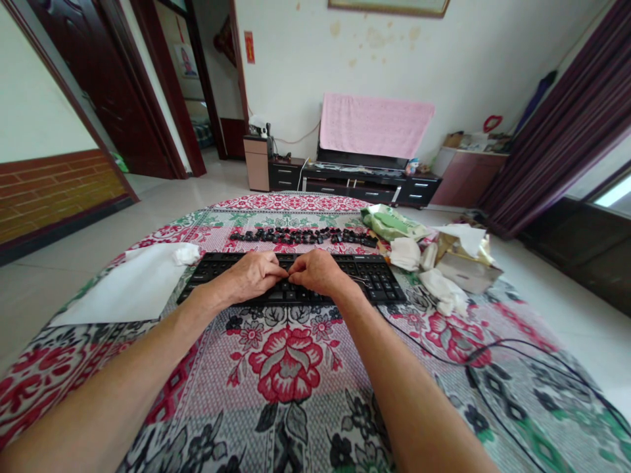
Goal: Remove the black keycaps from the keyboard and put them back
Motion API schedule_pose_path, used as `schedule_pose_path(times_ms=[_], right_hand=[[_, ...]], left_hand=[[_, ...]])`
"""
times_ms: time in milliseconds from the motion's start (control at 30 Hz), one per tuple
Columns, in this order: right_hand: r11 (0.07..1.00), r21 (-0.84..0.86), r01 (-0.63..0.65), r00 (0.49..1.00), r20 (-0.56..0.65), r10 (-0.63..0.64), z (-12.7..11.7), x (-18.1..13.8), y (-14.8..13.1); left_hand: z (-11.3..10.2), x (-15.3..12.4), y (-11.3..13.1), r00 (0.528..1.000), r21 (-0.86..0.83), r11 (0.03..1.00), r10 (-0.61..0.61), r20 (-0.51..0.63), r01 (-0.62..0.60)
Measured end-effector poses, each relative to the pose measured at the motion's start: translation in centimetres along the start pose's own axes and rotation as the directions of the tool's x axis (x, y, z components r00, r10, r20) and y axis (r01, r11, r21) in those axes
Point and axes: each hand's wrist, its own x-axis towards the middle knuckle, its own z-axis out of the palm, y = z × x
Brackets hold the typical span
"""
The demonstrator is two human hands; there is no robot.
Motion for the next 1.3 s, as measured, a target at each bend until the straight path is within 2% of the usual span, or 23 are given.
schedule_pose_path(times_ms=[233,467,767,900,1033,1133,1233,1300], right_hand=[[0.999,-0.026,0.036,0.999,0.0,-0.036,0.2,0.3,0.5],[0.997,-0.076,0.024,1.0,-0.003,-0.024,0.2,0.2,0.1],[0.98,-0.2,0.012,0.999,-0.027,-0.018,0.2,0.4,-1.0],[0.985,-0.169,0.043,0.999,-0.003,-0.044,0.1,0.3,-0.7],[0.987,-0.119,0.109,0.994,0.012,-0.108,-0.4,0.1,-0.1],[0.982,-0.142,0.121,0.987,-0.088,-0.134,-0.7,0.2,0.1],[0.959,-0.221,0.18,0.953,-0.203,-0.226,-0.5,0.5,-0.2],[0.934,-0.288,0.213,0.936,-0.213,-0.279,0.1,0.7,-0.6]], left_hand=[[0.1,-0.3,0.0,1.0,0.064,0.998,-0.017,0.012,0.016],[0.5,-0.2,-0.3,0.999,0.014,1.0,-0.023,-0.04,0.023],[0.7,-0.1,-0.2,1.0,0.013,1.0,0.009,-0.014,-0.009],[0.5,0.0,0.0,0.999,-0.023,1.0,-0.013,-0.029,0.012],[-0.5,-0.2,-0.5,0.991,-0.13,0.987,-0.102,-0.092,0.089],[-1.5,-0.7,-1.5,0.96,-0.248,0.946,-0.247,-0.135,0.209],[-2.4,-1.4,-2.5,0.92,-0.34,0.883,-0.378,-0.104,0.325],[-3.0,-1.8,-2.9,0.892,-0.373,0.84,-0.447,-0.066,0.393]])
